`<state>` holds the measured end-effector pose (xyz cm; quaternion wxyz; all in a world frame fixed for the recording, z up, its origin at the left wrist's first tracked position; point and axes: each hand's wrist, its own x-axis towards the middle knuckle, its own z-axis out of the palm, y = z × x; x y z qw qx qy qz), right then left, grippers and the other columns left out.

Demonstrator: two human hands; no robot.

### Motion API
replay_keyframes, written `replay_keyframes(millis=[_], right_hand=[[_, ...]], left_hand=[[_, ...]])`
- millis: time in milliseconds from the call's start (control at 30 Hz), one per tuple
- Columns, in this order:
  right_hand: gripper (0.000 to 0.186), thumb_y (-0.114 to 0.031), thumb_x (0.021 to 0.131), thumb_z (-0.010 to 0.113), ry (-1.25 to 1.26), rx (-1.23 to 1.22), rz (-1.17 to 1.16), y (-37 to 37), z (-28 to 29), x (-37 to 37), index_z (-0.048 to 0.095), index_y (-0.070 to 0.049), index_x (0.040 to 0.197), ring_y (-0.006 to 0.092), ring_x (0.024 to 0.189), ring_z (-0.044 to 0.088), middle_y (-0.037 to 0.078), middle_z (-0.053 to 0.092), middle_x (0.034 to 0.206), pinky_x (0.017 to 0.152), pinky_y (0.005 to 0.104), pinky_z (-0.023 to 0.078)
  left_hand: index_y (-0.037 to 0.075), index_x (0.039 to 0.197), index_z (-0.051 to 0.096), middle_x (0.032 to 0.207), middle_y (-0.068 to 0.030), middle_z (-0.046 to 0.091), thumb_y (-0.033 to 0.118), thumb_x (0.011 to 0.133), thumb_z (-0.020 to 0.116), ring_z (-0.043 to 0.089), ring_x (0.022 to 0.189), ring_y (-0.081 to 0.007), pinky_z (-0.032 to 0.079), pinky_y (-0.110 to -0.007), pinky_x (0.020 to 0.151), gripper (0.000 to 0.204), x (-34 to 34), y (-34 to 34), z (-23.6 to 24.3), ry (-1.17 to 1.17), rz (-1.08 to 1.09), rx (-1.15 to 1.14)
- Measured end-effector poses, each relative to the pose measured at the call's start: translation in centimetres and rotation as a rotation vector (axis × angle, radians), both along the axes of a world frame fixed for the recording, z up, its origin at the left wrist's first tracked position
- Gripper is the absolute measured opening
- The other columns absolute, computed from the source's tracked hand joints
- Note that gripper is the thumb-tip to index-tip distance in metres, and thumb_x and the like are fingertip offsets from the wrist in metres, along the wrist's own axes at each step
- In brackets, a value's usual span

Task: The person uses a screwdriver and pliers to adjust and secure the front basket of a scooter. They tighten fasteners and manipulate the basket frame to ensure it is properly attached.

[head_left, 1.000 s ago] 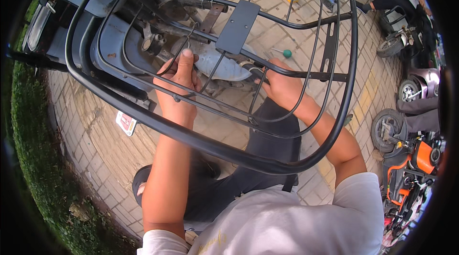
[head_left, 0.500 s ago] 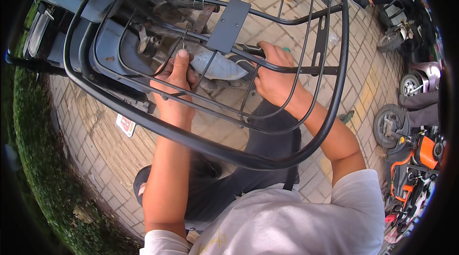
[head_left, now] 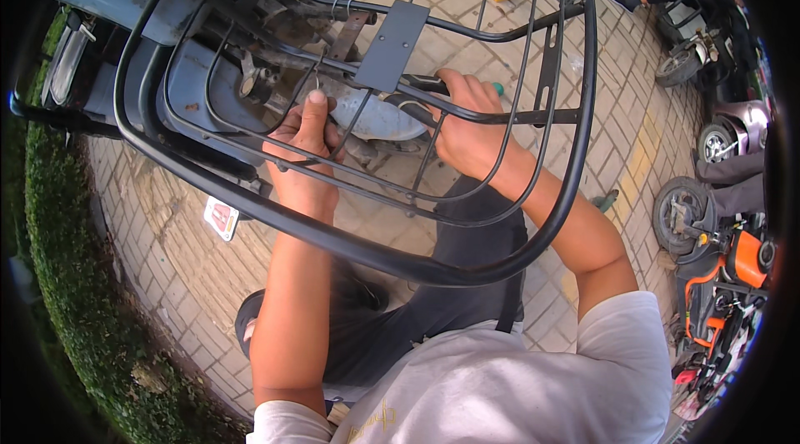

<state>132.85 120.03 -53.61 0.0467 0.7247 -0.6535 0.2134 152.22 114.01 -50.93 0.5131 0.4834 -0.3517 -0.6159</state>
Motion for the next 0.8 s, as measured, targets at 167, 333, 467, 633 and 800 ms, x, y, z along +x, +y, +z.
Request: replay_keyframes(millis=[167,333,467,633,800], right_hand=[[0.022,-0.019,0.079,0.071,-0.078,0.053,-0.009,-0.2,0.1,0.4,0.063,0.000,0.087,0.0355,0.082,0.060,0.016,0.056,0.093,0.070,0.0446,0.047],[0.031,-0.028,0.075,0.076,-0.042,0.138,0.045,-0.6,-0.8,0.0,0.064,0.000,0.081,0.0336,0.065,0.061,0.016,0.055,0.087,0.058,0.0436,0.050],[0.031,-0.028,0.074,0.077,0.065,0.499,0.141,2.4,-4.6,-1.6,0.065,0.000,0.082,0.0334,0.067,0.062,0.016,0.056,0.088,0.061,0.0423,0.052],[0.028,-0.022,0.076,0.074,-0.060,0.249,0.134,4.4,-3.7,-0.9,0.064,0.002,0.087,0.0362,0.087,0.062,0.019,0.059,0.097,0.076,0.0439,0.053],[0.033,-0.011,0.074,0.072,0.010,0.049,0.096,1.7,-1.3,-1.0,0.063,0.003,0.103,0.0376,0.100,0.056,0.021,0.053,0.118,0.084,0.0449,0.044]], left_hand=[[-0.004,0.086,0.063,0.054,0.0014,0.045,0.023,0.090,0.068,0.038,0.043,-0.0091,0.032,-0.023,0.040,0.027,0.0,0.0,0.2,-0.021,0.000,-0.010],[-0.002,0.086,0.063,0.056,0.0013,0.046,0.022,0.090,0.068,0.039,0.045,-0.0078,0.032,-0.023,0.040,0.025,0.2,0.0,0.6,0.019,-0.033,0.022],[-0.002,0.088,0.063,0.056,0.0014,0.046,0.022,0.090,0.068,0.040,0.046,-0.0067,0.032,-0.022,0.040,0.025,0.7,0.0,0.7,0.083,-0.092,0.086],[-0.004,0.083,0.063,0.053,-0.0011,0.048,0.022,0.092,0.065,0.041,0.041,-0.0090,0.032,-0.023,0.038,0.028,0.4,0.6,1.1,-0.019,-0.057,0.055],[-0.004,0.089,0.064,0.054,0.0010,0.045,0.022,0.089,0.068,0.041,0.042,-0.0095,0.034,-0.023,0.041,0.026,0.5,0.3,1.2,-0.077,-0.063,0.082]])
